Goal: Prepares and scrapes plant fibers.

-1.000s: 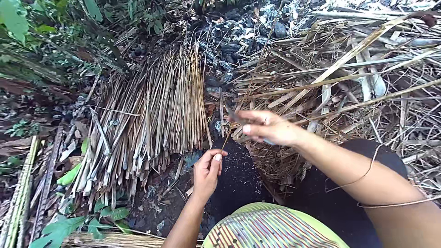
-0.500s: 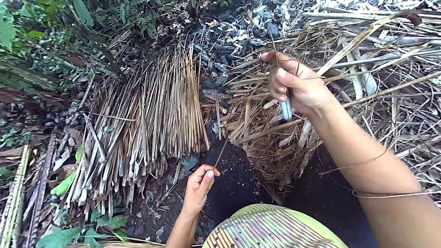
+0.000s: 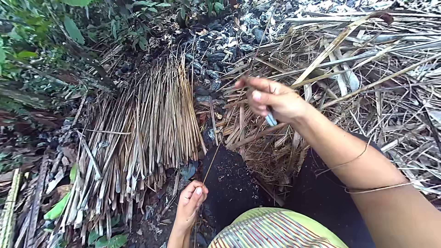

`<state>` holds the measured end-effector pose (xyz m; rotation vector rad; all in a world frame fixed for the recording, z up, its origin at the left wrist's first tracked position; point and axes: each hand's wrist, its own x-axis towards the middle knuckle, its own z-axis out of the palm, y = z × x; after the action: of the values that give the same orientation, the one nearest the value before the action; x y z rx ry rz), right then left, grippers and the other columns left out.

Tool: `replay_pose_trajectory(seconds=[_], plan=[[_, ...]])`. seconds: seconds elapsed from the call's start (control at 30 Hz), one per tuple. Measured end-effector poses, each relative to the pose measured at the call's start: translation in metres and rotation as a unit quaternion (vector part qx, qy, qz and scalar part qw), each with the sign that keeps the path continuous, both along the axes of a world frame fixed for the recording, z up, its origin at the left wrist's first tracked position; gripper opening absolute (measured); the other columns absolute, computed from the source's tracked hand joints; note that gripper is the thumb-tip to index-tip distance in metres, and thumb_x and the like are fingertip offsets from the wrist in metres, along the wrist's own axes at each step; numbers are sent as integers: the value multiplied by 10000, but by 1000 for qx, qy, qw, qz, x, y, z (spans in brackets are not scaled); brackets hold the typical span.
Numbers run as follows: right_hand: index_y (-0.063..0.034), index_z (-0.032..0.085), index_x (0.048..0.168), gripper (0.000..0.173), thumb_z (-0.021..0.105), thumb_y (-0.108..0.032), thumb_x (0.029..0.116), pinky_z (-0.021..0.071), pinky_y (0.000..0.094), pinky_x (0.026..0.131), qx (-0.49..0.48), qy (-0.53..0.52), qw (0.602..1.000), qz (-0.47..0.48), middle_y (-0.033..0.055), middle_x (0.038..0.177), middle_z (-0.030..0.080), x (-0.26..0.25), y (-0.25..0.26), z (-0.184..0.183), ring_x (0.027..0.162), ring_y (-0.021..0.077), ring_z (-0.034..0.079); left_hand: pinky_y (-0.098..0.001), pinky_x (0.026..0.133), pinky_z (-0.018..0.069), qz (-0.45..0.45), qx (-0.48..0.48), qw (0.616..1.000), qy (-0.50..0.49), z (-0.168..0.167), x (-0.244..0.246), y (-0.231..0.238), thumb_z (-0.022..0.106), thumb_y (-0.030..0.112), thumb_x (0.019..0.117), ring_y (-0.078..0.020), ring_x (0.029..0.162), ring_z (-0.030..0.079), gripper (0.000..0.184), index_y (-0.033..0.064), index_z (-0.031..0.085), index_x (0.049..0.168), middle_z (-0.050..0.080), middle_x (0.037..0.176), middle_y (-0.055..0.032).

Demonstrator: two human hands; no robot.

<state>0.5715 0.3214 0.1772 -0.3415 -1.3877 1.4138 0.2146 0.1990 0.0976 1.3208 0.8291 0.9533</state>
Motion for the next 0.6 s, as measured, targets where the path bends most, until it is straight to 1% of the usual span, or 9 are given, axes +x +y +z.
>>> replay_pose_trajectory(seconds=[0.03,0.1,0.2,0.23,0.37,0.47,0.6], plan=[[-67,553,1348,339,490,-110,1018,409,128,504,7,14,1000,-4,-152,690,533,4,2,1,544,-49,471,-70,499,355,-7,-8,1000,-4,-3,-5,-2,601,377,1017,111,519,423,160,279,724,986,501,617,202],[-44,554,1340,338,502,-78,1008,410,120,503,14,20,1000,-6,-143,735,575,5,2,0,554,-56,479,-69,503,361,-20,-19,1000,-7,-5,-12,-5,605,381,1013,112,519,427,157,285,726,983,509,620,203],[-30,543,1363,351,513,-86,1018,410,108,502,16,12,1000,8,-129,829,621,3,2,-2,566,-68,476,-68,504,373,-32,-29,999,-15,-6,-20,-6,609,381,1011,114,520,441,155,287,731,992,519,624,206],[-33,544,1362,350,510,-87,1018,406,109,499,16,12,1000,7,-131,823,616,3,3,-2,563,-68,472,-69,507,376,-37,-33,999,-20,-8,-23,-6,609,378,1011,112,521,445,155,284,731,996,525,626,204],[-75,552,1339,334,490,-127,1015,411,141,505,29,16,999,-35,-161,675,513,20,9,3,534,-46,463,-82,501,381,-54,-63,996,-27,-22,-41,-11,620,380,1005,102,505,438,157,276,735,978,499,597,199],[-73,547,1331,328,507,-153,1014,427,150,503,43,23,997,-58,-162,642,498,37,14,5,526,-36,478,-99,511,395,-89,-108,989,-40,-32,-64,-14,621,365,1008,84,506,450,155,268,733,962,498,596,191],[-98,549,1320,311,491,-141,1018,432,150,506,43,18,995,-89,-162,651,510,50,16,9,530,-34,484,-111,527,403,-119,-162,978,-59,-41,-91,-18,628,351,1005,78,517,462,157,260,737,938,507,598,192]])
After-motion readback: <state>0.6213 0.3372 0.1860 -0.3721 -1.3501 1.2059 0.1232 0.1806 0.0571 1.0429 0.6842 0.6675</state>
